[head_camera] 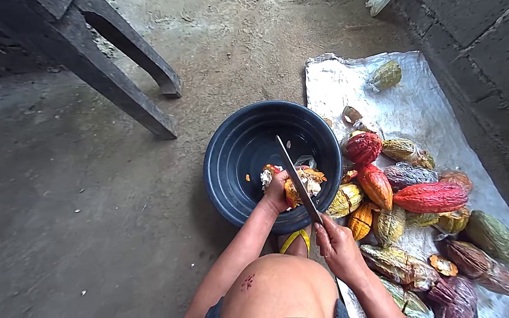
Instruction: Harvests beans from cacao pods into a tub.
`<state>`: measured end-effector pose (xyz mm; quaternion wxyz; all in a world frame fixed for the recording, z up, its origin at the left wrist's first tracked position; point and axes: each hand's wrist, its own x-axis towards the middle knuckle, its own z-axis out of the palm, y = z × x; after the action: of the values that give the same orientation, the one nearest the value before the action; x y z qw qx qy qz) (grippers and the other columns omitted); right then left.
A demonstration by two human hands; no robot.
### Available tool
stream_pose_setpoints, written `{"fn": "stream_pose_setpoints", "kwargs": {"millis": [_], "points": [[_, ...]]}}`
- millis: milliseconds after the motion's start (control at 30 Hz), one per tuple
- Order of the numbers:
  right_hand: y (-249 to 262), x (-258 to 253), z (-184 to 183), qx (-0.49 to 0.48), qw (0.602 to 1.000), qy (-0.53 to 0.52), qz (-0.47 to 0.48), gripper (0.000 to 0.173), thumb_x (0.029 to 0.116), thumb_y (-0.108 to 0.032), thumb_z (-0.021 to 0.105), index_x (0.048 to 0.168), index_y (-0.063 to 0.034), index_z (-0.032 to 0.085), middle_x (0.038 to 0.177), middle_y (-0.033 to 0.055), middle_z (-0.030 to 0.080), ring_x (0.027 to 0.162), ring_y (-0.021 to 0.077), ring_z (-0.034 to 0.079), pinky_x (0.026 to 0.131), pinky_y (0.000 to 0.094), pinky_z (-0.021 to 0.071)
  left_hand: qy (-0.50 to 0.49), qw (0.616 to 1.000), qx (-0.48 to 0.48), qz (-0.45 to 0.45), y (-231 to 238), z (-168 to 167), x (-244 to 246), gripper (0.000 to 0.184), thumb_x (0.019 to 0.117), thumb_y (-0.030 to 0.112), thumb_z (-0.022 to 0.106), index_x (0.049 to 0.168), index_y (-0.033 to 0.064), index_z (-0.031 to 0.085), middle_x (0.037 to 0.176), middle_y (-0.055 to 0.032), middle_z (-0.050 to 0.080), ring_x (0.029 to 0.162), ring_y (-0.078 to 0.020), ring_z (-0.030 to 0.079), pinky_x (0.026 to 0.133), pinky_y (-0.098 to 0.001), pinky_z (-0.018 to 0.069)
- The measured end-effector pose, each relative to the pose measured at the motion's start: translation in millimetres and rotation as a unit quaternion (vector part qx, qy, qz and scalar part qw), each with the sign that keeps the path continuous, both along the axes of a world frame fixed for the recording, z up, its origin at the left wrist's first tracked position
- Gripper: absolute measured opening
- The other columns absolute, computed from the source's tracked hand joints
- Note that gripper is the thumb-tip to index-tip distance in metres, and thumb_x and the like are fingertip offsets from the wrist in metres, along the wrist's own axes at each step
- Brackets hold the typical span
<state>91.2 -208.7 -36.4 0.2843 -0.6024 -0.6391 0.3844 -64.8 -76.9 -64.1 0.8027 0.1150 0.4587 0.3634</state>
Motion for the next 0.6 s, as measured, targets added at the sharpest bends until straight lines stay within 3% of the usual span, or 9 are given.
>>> {"fn": "stream_pose_setpoints", "kwargs": {"millis": [133, 233, 333, 467, 533, 600], "points": [[-0.4, -2.1, 5.8, -0.010, 0.998, -0.058, 0.011, 0.037, 0.1050, -0.025, 0.043, 0.119, -0.0023, 0.069, 0.068, 0.0071, 0.063, 0.055, 0.0211, 0.061, 0.053, 0.0416, 0.0523, 0.033, 0.998, 0.046, -0.039, 2.9, 2.3, -2.4, 0.045, 0.1102, 0.021, 0.023, 0.122, 0.0058, 0.064, 0.096, -0.0119, 0.071, 0.082, -0.0192, 0.070, 0.074, -0.0348, 0.0588], [2.0, -3.2, 5.8, -0.079, 0.996, 0.000, 0.038, 0.035, 0.1084, -0.028, 0.039, 0.114, -0.0051, 0.065, 0.064, 0.0021, 0.057, 0.056, 0.0155, 0.059, 0.057, 0.0359, 0.0522, 0.025, 0.997, 0.050, -0.049, 2.0, 3.3, -3.0, 0.044, 0.1104, 0.024, 0.025, 0.118, 0.0050, 0.064, 0.091, -0.0120, 0.072, 0.077, -0.0184, 0.071, 0.070, -0.0329, 0.0600], [4.1, -10.4, 11.8, -0.086, 0.994, -0.062, 0.040, 0.033, 0.1069, -0.023, 0.042, 0.119, -0.0036, 0.065, 0.071, 0.0103, 0.063, 0.064, 0.0266, 0.065, 0.059, 0.0458, 0.0523, 0.015, 0.995, 0.071, -0.074, 2.2, 2.1, -4.3, 0.045, 0.1100, 0.025, 0.024, 0.122, 0.0052, 0.063, 0.097, -0.0137, 0.072, 0.082, -0.0202, 0.071, 0.074, -0.0342, 0.0601], [2.8, -23.8, -0.5, -0.027, 0.990, -0.140, 0.000, 0.031, 0.1021, -0.020, 0.047, 0.117, -0.0026, 0.068, 0.072, 0.0128, 0.068, 0.062, 0.0314, 0.069, 0.053, 0.0483, 0.0541, -0.042, 0.999, 0.017, -0.020, -3.3, -1.9, 2.7, 0.047, 0.1104, 0.029, 0.023, 0.118, 0.0071, 0.064, 0.090, -0.0109, 0.071, 0.077, -0.0184, 0.071, 0.070, -0.0333, 0.0600], [5.2, -25.6, -2.2, -0.048, 0.989, -0.138, 0.002, 0.032, 0.1035, -0.021, 0.045, 0.118, -0.0026, 0.068, 0.075, 0.0142, 0.068, 0.066, 0.0330, 0.070, 0.056, 0.0498, 0.0543, -0.074, 0.997, -0.017, 0.023, -8.4, -4.1, 5.8, 0.048, 0.1099, 0.030, 0.021, 0.112, 0.0073, 0.064, 0.085, -0.0103, 0.071, 0.075, -0.0187, 0.071, 0.068, -0.0339, 0.0603], [11.1, -24.6, -2.8, -0.079, 0.987, -0.140, 0.009, 0.033, 0.1057, -0.023, 0.044, 0.117, -0.0038, 0.067, 0.079, 0.0152, 0.070, 0.072, 0.0344, 0.072, 0.061, 0.0515, 0.0549, -0.084, 0.995, -0.040, 0.048, -11.2, -5.3, 7.8, 0.050, 0.1096, 0.032, 0.018, 0.113, 0.0072, 0.061, 0.086, -0.0105, 0.070, 0.076, -0.0195, 0.070, 0.069, -0.0344, 0.0599]]}}
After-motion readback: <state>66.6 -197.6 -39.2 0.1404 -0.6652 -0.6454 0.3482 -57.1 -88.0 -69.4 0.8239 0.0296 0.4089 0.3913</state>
